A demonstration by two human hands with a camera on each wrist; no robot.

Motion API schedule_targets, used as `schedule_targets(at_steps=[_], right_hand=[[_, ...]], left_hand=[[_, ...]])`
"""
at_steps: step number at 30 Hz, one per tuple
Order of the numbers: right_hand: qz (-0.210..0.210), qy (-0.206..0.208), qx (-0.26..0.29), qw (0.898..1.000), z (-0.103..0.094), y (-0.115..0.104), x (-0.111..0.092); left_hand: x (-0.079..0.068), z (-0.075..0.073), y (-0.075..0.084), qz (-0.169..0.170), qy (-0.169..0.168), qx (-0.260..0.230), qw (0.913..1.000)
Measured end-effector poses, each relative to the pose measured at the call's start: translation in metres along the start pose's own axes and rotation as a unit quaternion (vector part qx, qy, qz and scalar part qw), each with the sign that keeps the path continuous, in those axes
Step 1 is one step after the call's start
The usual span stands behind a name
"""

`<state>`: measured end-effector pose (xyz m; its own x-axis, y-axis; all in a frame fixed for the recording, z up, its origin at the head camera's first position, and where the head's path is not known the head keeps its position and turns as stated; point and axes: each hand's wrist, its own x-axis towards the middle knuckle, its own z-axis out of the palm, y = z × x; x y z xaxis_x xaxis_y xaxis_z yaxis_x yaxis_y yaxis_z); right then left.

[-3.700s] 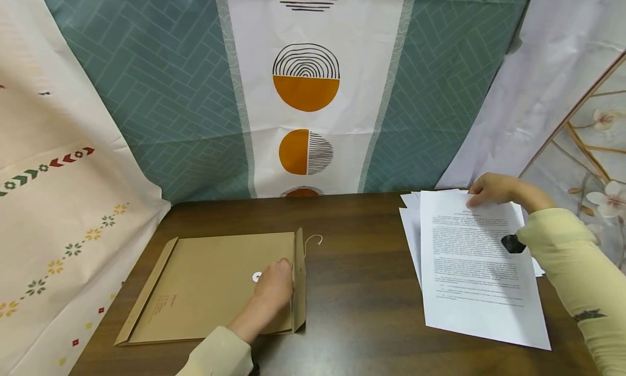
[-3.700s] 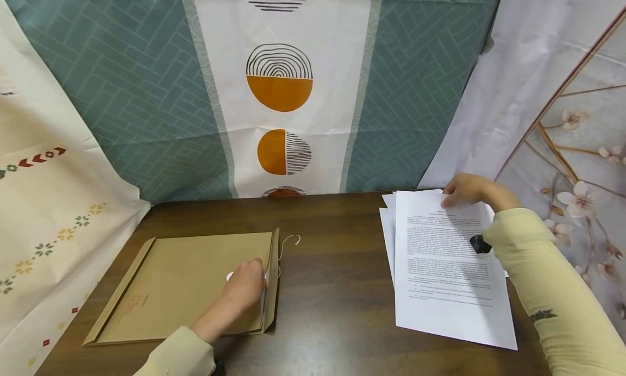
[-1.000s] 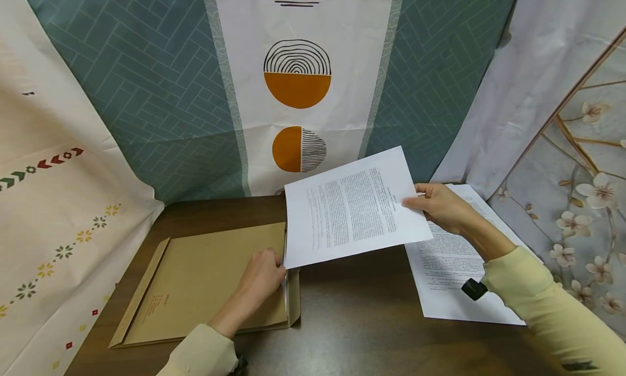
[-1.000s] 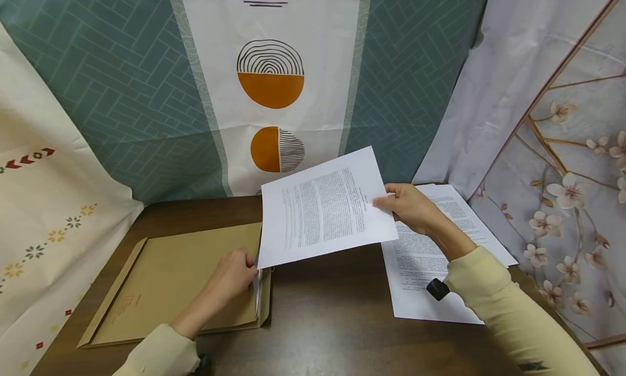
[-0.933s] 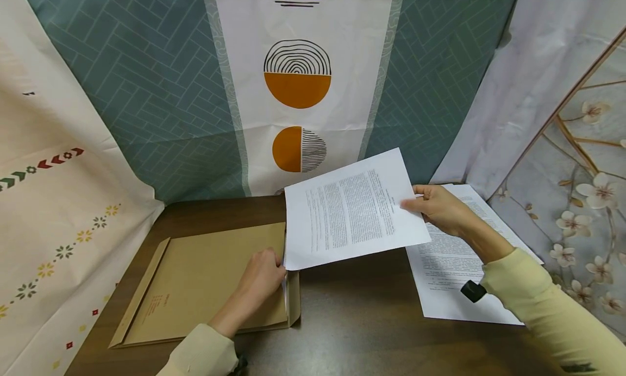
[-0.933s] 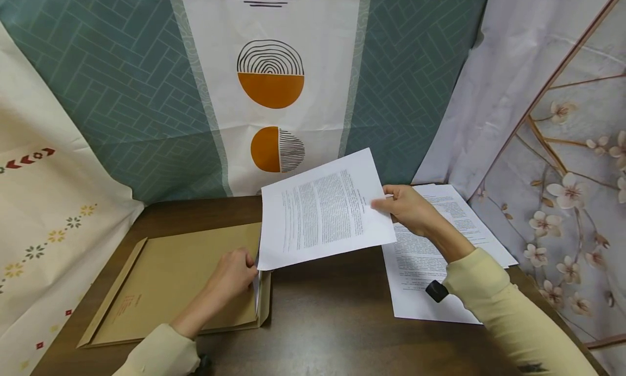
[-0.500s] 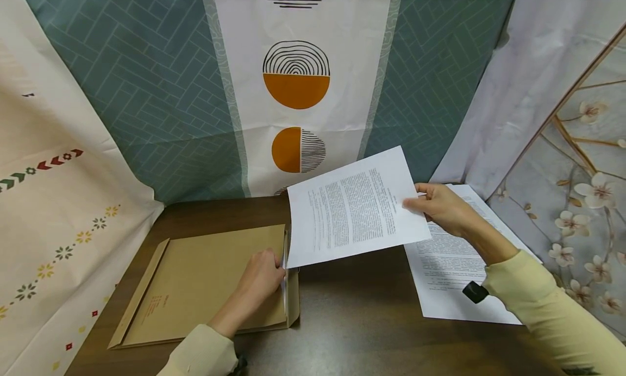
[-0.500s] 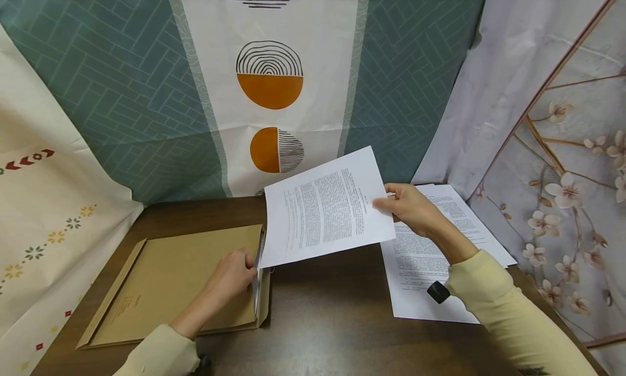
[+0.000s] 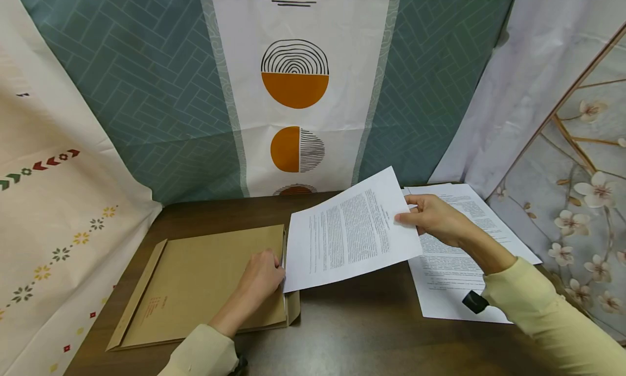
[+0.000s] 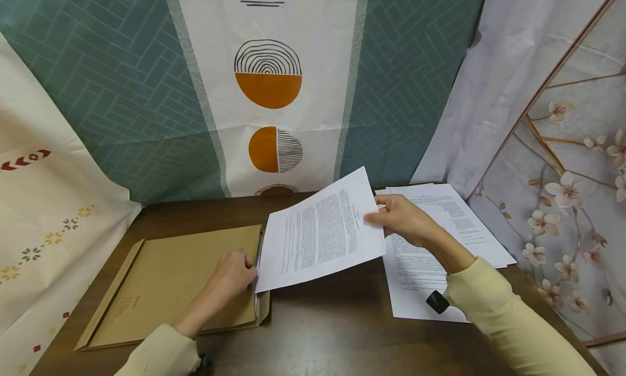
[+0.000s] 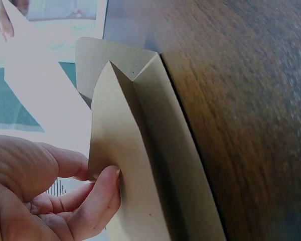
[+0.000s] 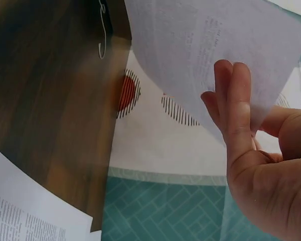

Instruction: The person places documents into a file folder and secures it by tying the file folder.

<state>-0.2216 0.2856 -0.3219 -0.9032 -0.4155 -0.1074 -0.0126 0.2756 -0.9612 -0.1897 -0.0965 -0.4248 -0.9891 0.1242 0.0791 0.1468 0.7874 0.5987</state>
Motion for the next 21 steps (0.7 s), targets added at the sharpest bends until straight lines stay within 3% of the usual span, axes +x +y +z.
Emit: schedule_targets(at_steps=[10,21], right_hand=[[-0.004,-0.043,-0.006,0.999,0.006,0.001,-0.008],[-0.001,-0.123,-0.011,0.992,0.019,-0.007,-0.020]], left_hand=[[0.000,0.002,0.002,-0.016,0.004,0.011,0.9998],[0.001,0.003,0.003,-0.010,0.016,0.020,0.9996]])
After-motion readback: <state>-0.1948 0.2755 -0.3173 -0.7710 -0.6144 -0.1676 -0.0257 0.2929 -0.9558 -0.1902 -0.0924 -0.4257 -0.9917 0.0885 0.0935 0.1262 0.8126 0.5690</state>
